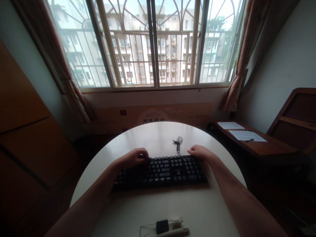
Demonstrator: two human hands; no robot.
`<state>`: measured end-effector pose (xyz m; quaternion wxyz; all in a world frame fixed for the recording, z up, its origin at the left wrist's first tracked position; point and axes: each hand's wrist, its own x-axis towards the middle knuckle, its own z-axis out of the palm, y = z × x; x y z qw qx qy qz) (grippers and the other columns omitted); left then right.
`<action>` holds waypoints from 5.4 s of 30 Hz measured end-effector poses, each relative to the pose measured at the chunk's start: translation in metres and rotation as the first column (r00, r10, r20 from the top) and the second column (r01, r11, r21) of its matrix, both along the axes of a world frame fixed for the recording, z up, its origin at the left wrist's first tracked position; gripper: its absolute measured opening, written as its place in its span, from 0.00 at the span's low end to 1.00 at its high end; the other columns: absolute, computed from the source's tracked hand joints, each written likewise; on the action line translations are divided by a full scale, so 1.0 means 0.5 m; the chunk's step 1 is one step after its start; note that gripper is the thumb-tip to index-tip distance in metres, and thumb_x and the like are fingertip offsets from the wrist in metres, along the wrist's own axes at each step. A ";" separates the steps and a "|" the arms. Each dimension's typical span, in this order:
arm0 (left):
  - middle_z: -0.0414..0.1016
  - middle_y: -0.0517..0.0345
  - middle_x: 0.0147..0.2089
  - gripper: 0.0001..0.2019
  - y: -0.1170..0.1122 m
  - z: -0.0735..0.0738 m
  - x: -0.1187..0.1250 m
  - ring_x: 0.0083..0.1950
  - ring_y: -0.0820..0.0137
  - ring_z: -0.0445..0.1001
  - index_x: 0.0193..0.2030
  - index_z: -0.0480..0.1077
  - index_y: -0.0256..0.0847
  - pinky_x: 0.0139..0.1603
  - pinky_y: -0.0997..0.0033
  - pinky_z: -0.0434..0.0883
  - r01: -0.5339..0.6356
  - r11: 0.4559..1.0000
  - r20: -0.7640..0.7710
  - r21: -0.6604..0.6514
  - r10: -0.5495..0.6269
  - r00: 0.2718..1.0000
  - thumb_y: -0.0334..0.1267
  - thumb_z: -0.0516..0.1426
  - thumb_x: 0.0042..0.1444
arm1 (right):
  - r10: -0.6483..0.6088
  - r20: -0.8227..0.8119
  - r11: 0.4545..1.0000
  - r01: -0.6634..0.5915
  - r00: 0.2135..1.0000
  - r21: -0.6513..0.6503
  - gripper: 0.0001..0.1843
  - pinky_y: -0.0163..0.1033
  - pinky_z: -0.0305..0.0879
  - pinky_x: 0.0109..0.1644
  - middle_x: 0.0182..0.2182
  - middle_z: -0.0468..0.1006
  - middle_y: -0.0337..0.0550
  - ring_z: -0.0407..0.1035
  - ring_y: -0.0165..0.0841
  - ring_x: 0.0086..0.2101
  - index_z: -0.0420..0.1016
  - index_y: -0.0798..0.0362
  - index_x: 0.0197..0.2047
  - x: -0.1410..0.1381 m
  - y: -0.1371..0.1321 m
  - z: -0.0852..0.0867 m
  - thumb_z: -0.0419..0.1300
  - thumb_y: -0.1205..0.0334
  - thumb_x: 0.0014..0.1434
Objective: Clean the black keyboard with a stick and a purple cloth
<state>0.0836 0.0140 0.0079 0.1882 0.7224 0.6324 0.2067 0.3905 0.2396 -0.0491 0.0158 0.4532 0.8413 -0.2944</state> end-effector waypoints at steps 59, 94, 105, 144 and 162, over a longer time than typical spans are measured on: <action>0.75 0.53 0.50 0.16 0.031 -0.037 0.046 0.50 0.61 0.72 0.47 0.72 0.44 0.50 0.66 0.69 -0.101 0.990 -0.231 -0.097 0.076 0.970 0.40 0.51 0.54 | 0.013 -0.003 1.000 -0.013 1.000 0.018 0.24 0.31 0.56 0.22 0.23 0.70 0.42 0.63 0.26 0.18 0.70 0.58 0.31 -0.003 0.000 0.000 0.50 0.44 0.62; 0.75 0.53 0.50 0.16 0.011 0.000 0.063 0.51 0.60 0.72 0.47 0.73 0.44 0.49 0.67 0.70 -0.095 0.989 -0.213 -0.114 0.069 0.975 0.41 0.53 0.52 | -0.016 -0.010 0.999 0.016 1.000 0.037 0.23 0.29 0.54 0.22 0.24 0.71 0.42 0.62 0.25 0.19 0.70 0.58 0.30 -0.011 -0.004 0.004 0.52 0.45 0.61; 0.75 0.53 0.50 0.16 0.016 -0.004 0.066 0.51 0.61 0.72 0.46 0.74 0.44 0.49 0.67 0.70 -0.132 0.985 -0.237 -0.107 0.104 0.966 0.38 0.52 0.53 | -0.015 -0.015 0.999 0.016 1.000 0.040 0.24 0.28 0.54 0.22 0.24 0.72 0.42 0.62 0.24 0.19 0.71 0.58 0.30 -0.011 -0.002 0.002 0.53 0.43 0.60; 0.75 0.53 0.49 0.19 0.023 -0.021 0.046 0.48 0.60 0.73 0.48 0.74 0.44 0.46 0.67 0.70 -0.081 0.990 -0.149 -0.112 0.064 0.987 0.42 0.55 0.48 | -0.006 -0.020 1.000 0.006 1.000 0.004 0.24 0.30 0.54 0.22 0.22 0.70 0.42 0.62 0.26 0.18 0.70 0.58 0.30 -0.005 -0.003 0.003 0.52 0.43 0.60; 0.75 0.54 0.51 0.20 0.024 -0.026 0.039 0.50 0.61 0.73 0.49 0.75 0.44 0.51 0.66 0.69 -0.059 0.995 -0.163 -0.086 0.044 0.986 0.36 0.51 0.50 | 0.014 -0.027 0.999 -0.013 1.000 0.038 0.23 0.30 0.54 0.22 0.23 0.70 0.41 0.62 0.25 0.18 0.70 0.58 0.29 -0.003 0.000 0.000 0.51 0.45 0.61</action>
